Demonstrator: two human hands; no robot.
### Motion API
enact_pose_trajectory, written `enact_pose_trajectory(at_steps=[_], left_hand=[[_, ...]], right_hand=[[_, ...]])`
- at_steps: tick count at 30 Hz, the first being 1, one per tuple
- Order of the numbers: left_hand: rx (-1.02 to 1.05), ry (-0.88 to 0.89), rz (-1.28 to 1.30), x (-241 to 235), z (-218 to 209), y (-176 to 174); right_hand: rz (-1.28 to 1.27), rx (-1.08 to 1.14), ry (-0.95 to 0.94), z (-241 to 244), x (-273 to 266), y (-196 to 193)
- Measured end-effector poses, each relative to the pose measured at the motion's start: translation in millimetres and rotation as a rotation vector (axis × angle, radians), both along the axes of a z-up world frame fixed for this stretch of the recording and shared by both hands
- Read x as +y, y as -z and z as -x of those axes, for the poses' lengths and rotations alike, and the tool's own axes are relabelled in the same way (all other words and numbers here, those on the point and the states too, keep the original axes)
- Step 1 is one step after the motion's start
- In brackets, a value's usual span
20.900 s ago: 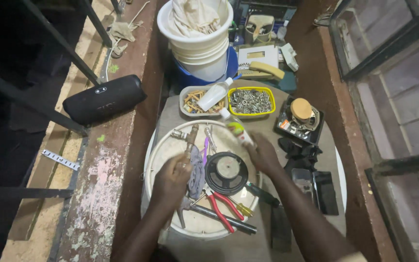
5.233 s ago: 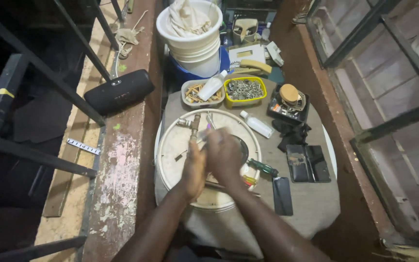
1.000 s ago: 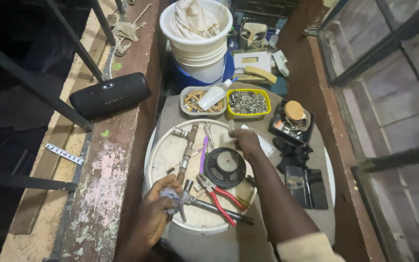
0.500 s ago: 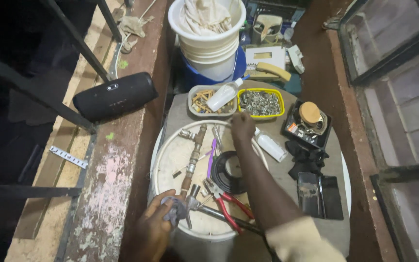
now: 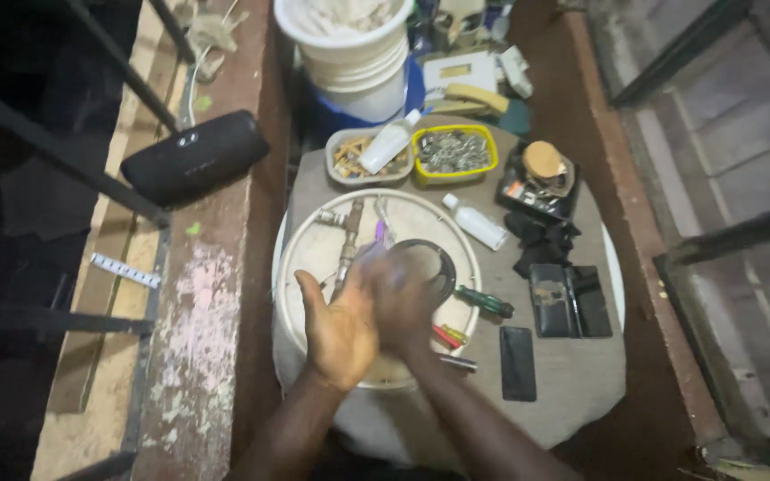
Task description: Assembling and lubricating various mechanical and metal components on a workbench.
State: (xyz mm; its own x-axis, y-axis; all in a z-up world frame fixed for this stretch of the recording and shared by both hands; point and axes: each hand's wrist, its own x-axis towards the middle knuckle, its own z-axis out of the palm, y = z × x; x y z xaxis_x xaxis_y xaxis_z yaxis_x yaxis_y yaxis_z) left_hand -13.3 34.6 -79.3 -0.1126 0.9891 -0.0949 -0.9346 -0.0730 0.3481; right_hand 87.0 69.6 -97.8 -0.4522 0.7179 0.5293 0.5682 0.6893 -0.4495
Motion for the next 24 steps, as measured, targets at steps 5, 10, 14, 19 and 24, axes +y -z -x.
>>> enact_pose_trajectory(at_steps=[5,10,14,19,24], left_hand=[[-0.008,0.066,0.103,-13.2,3.1,-1.0],[0.282,0.071,0.228,-20.3,-4.8,-8.3],[0.452,-0.076,0.482,-20.5,2.7,2.9],[0.652,-0.282,0.429,-26.5,12.5,50.0],[0.635,-0.142,0.621,-24.0,32.5,18.3]], right_hand=[[0.383,0.339,-0.013,5.9,-10.0,-6.0],[0.498,0.324,0.033,-1.3,-27.2,-25.2],[0.695,0.342,-0.201,-10.6,-46.1,-31.0],[0.694,0.29,-0.24,-6.5,-42.4,-33.0],[0.689,0.256,-0.323,-13.4,-45.0,-48.9]])
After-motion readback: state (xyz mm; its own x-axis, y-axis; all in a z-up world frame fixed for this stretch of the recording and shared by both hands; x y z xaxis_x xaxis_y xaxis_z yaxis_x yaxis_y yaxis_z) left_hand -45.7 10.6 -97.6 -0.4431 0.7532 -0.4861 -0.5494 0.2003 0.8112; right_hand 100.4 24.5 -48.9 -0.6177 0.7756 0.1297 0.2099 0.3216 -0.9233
